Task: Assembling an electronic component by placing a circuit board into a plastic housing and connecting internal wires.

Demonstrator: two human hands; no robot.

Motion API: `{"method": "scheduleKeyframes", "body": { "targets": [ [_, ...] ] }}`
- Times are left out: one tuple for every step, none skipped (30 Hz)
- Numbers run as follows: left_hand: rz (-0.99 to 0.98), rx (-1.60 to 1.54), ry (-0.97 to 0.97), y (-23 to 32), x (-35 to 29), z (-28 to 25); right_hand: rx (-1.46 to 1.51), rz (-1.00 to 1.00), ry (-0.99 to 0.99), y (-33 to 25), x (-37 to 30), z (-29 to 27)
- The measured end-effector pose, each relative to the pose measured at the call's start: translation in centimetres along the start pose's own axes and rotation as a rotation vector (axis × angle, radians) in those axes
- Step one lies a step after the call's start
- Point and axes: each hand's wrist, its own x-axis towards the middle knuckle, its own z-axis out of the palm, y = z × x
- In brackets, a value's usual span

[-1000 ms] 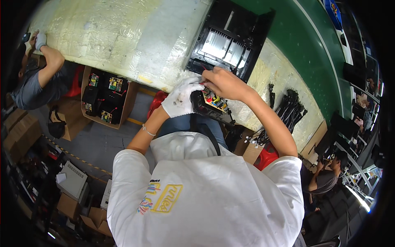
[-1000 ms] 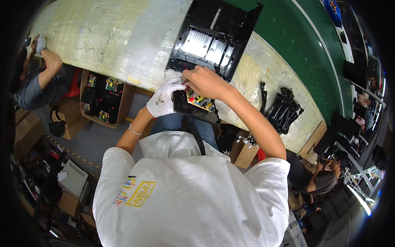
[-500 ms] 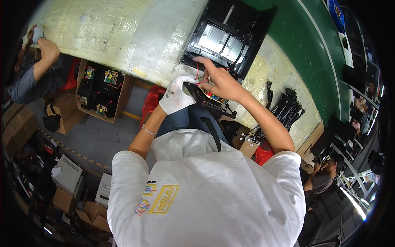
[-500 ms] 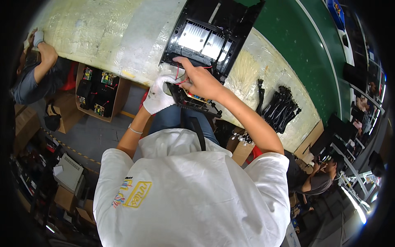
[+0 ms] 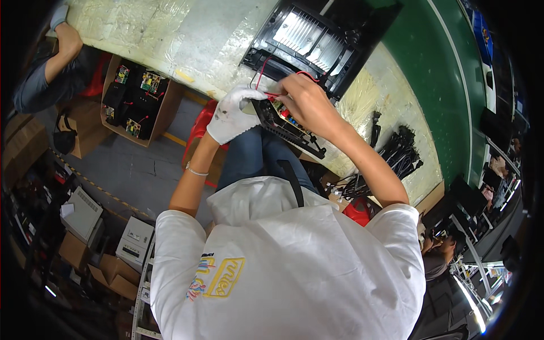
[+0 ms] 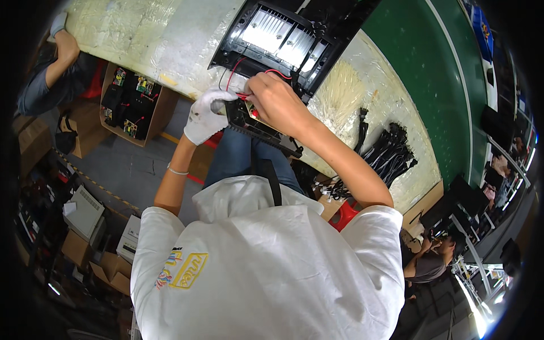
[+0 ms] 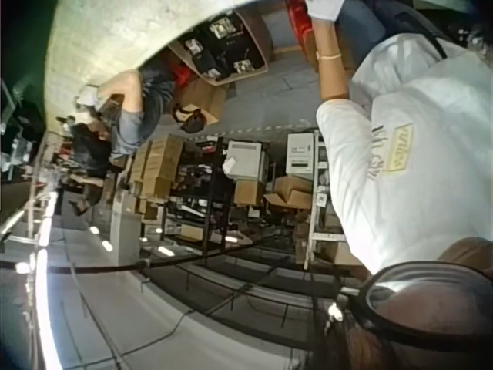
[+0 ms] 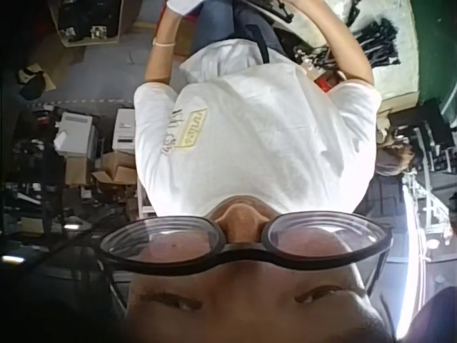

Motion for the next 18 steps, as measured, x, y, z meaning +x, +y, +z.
{"method": "scheduleKeyframes", "body": {
  "targets": [
    [-0.014, -0.018, -0.002, 0.1, 0.0, 0.1, -0.029, 0.006, 0.008, -0.1, 0.1, 0.1],
    [-0.017, -0.017, 0.004, 0.0, 0.0, 0.1, -0.026, 0.002, 0.003, -0.2, 0.2, -0.2],
    [0.021, 0.019, -0.001, -0.2, 0.0, 0.2, -0.156, -0.006, -0.024, -0.3, 0.4, -0.5],
    [0.06, 0.054, -0.007, -0.3, 0.0, 0.2, -0.287, -0.014, -0.049, -0.4, 0.5, -0.7],
    [0.059, 0.056, -0.002, -0.3, 0.0, 0.3, -0.286, -0.019, -0.052, -0.2, 0.7, -1.0],
    [0.069, 0.079, -0.005, -0.3, 0.0, 0.4, -0.232, 0.017, -0.071, 0.1, 1.1, -1.1],
    [0.078, 0.101, -0.008, -0.3, -0.1, 0.4, -0.178, 0.053, -0.089, 0.3, 1.4, -1.2],
    [0.077, 0.104, -0.004, -0.2, 0.0, 0.5, -0.177, 0.048, -0.091, 0.6, 1.7, -1.1],
    [0.099, 0.151, -0.013, -0.1, 0.2, 0.5, -0.061, 0.086, -0.148, 0.8, 1.9, -1.1],
    [0.122, 0.198, -0.021, -0.1, 0.4, 0.6, 0.054, 0.123, -0.206, 0.9, 2.1, -1.1],
    [0.122, 0.2, -0.016, -0.3, 0.3, 0.5, 0.053, 0.119, -0.209, 0.8, 2.2, -1.1],
    [0.113, 0.221, -0.054, -0.6, 0.1, 0.3, 0.122, 0.152, -0.252, 0.8, 2.3, -1.1],
    [0.104, 0.242, -0.092, -0.4, 0.1, 0.2, 0.191, 0.186, -0.294, 0.8, 2.4, -1.1],
    [0.105, 0.243, -0.088, -0.3, 0.2, 0.2, 0.189, 0.183, -0.296, 0.9, 2.4, -1.1],
    [0.097, 0.253, -0.095, -0.1, 0.3, 0.2, 0.173, 0.165, -0.288, 1.1, 2.2, -1.0],
    [0.09, 0.26, -0.104, 0.1, 0.4, 0.3, 0.155, 0.15, -0.279, 1.3, 1.9, -0.9],
    [0.092, 0.259, -0.104, 0.2, 0.5, 0.4, 0.153, 0.151, -0.279, 1.4, 1.7, -0.7],
    [0.087, 0.237, -0.093, 0.1, 0.6, 0.4, 0.121, 0.131, -0.236, 1.5, 1.6, -0.3]
  ]
}}
